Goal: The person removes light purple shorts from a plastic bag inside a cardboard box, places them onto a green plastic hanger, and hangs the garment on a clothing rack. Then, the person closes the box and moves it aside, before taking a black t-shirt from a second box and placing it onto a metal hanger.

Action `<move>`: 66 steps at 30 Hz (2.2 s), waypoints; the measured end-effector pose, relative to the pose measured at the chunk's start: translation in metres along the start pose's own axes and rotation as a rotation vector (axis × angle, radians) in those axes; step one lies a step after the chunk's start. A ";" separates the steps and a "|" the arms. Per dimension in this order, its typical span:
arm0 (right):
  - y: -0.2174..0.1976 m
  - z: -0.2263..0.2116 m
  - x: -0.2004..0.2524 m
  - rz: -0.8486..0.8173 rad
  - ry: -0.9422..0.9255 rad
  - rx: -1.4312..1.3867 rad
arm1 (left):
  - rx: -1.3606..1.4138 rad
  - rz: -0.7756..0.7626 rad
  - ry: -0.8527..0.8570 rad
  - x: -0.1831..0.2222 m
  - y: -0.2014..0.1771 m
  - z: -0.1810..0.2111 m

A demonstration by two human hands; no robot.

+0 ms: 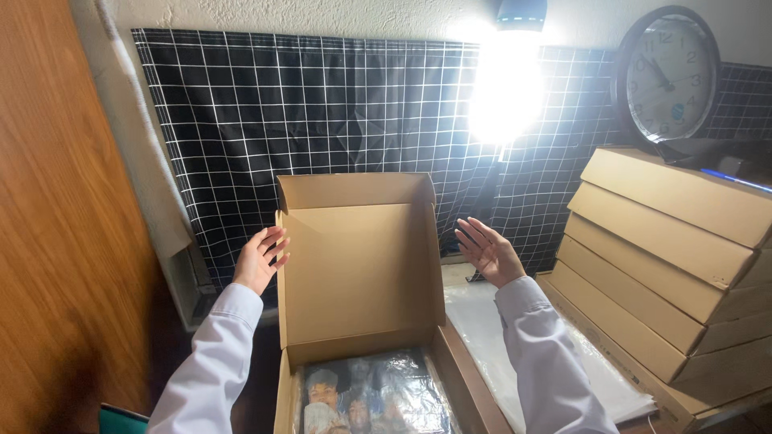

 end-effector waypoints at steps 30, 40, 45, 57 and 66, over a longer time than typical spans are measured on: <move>-0.158 0.204 0.169 0.115 0.192 0.729 | -0.062 0.231 -0.231 0.229 -0.054 -0.239; -0.204 0.258 0.175 0.052 0.531 1.689 | -1.389 0.120 -0.455 0.232 -0.058 -0.303; -0.218 0.255 0.170 0.141 0.494 1.680 | -1.538 0.068 -0.541 0.222 -0.071 -0.330; -0.207 0.249 0.183 0.180 0.677 1.697 | -1.431 0.012 -0.587 0.237 -0.058 -0.302; -0.200 0.250 0.167 -0.044 0.414 1.184 | -0.558 0.219 -0.232 0.211 -0.086 -0.304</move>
Point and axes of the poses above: each hand's wrist, its own x-axis away from the middle knuckle, its own y-axis out of the palm, z = x × y, the point moved 10 cm from there along -x, towards the middle knuckle, and after that the axes turned 10 degrees about -x, right-handed, at the moved point
